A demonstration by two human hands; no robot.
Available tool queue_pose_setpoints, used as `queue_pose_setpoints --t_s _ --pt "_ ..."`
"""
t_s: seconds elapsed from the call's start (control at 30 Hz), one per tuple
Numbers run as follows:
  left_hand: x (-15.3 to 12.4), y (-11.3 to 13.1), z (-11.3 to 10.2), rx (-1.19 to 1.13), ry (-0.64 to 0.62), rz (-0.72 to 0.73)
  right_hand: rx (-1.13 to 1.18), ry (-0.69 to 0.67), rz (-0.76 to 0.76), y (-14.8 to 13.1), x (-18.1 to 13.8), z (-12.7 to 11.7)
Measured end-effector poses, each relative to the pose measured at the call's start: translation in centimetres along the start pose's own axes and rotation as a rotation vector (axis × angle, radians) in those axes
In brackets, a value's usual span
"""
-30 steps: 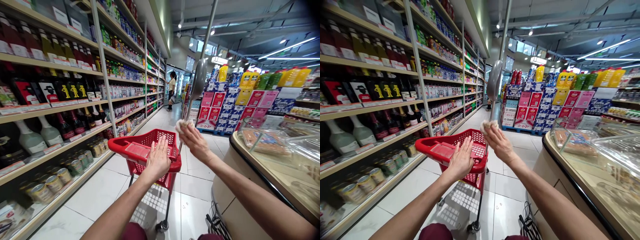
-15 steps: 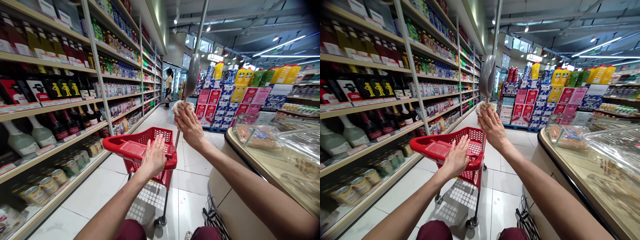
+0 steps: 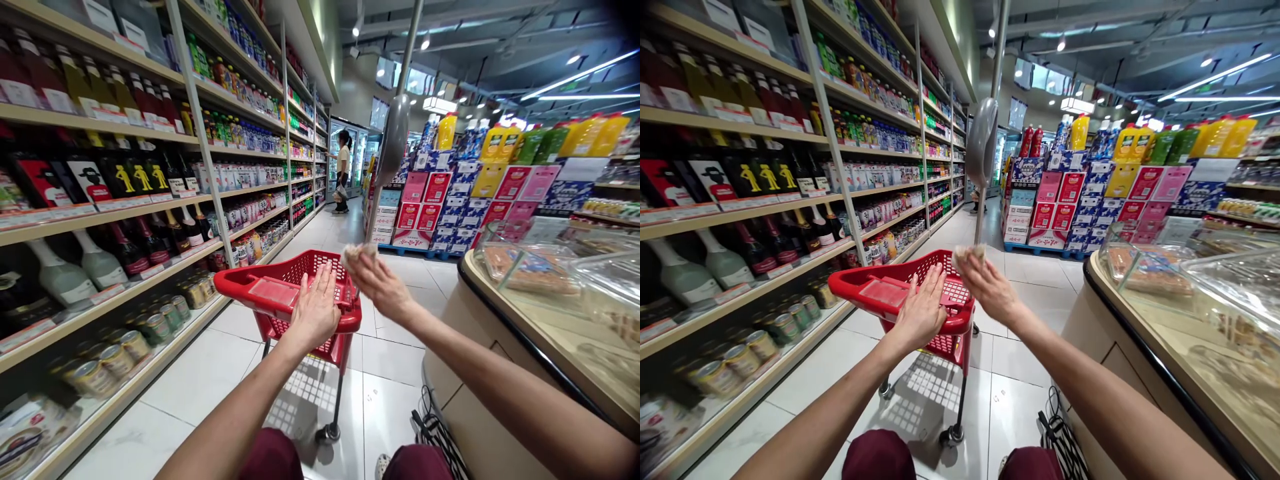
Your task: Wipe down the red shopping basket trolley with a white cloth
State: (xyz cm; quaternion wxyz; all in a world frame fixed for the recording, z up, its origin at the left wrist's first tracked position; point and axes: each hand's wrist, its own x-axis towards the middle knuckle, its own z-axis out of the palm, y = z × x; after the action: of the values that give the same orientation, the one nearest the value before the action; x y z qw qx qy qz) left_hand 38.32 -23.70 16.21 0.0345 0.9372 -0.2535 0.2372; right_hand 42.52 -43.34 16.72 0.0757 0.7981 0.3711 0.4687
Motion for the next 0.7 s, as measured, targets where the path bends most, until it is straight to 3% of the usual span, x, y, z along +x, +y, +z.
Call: queue_pose_setpoints --t_s 0.1,0.27,0.43,0.6,0.7 --pt "0.0 0.0 0.2 0.000 -0.008 0.001 -0.009 -0.013 -0.061 -0.3 -0.5 0.2" --pt "0.1 0.1 0.3 0.016 0.017 -0.008 -0.025 0.066 0.137 0.7 0.4 0.1" --pt "0.2 0.3 0.3 0.040 -0.004 0.007 0.023 -0.076 -0.028 -0.5 -0.8 0.5" --pt "0.4 0.7 0.3 0.045 0.003 -0.003 -0.007 0.007 0.108 0.2 -0.3 -0.1" --pt "0.4 1.0 0.3 0.041 -0.012 -0.004 0.044 -0.042 0.004 -0.1 -1.2 0.2"
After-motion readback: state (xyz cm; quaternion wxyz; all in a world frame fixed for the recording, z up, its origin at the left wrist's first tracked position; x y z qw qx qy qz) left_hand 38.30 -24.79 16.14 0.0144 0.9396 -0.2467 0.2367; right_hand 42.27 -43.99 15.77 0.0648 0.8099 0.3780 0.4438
